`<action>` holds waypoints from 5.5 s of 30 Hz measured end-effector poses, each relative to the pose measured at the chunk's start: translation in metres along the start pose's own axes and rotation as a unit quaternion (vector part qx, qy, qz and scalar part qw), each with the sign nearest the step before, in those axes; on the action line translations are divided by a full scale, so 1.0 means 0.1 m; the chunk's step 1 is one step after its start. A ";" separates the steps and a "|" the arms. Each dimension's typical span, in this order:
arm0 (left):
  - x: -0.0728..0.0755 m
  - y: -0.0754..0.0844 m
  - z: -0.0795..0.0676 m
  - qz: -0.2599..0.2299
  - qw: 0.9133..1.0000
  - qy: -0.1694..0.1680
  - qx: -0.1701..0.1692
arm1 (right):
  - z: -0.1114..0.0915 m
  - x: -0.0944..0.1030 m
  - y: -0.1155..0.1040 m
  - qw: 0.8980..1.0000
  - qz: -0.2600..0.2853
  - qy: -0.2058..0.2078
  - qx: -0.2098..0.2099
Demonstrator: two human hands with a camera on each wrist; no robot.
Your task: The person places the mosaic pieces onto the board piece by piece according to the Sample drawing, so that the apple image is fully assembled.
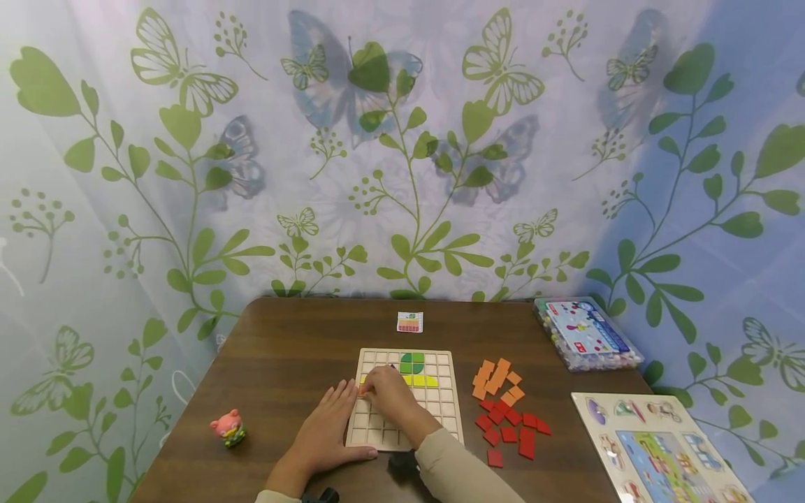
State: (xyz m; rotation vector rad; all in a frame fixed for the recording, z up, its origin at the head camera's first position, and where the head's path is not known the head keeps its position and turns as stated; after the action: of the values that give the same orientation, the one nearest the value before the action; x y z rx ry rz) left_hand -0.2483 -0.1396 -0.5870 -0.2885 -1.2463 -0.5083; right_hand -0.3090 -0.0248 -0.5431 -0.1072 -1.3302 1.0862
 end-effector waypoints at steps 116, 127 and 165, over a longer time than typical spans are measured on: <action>-0.02 -0.01 0.02 0.000 0.999 -0.042 0.012 | -0.18 0.16 0.09 1.000 -0.009 -0.024 -0.008; -0.04 -0.01 0.02 0.002 0.999 -0.038 0.008 | -0.21 0.16 0.13 0.999 -0.012 -0.032 -0.009; -0.05 0.00 0.01 0.009 0.999 -0.036 0.011 | -1.14 2.12 2.12 0.964 -0.005 0.090 -0.248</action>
State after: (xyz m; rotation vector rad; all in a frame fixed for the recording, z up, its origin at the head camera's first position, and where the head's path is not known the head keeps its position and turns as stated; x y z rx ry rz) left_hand -0.2506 -0.1380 -0.5910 -0.3018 -1.3163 -0.4715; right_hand -0.3680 0.2896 -0.5578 -0.5578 -1.4085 0.6944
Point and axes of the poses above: each hand's wrist, its own z-axis towards the middle knuckle, its own x-axis out of the back of the hand, y = z × x, the point moved 8 cm from there along z, towards the middle knuckle, and after that the axes turned 15 degrees about z, right-handed, at the moved point
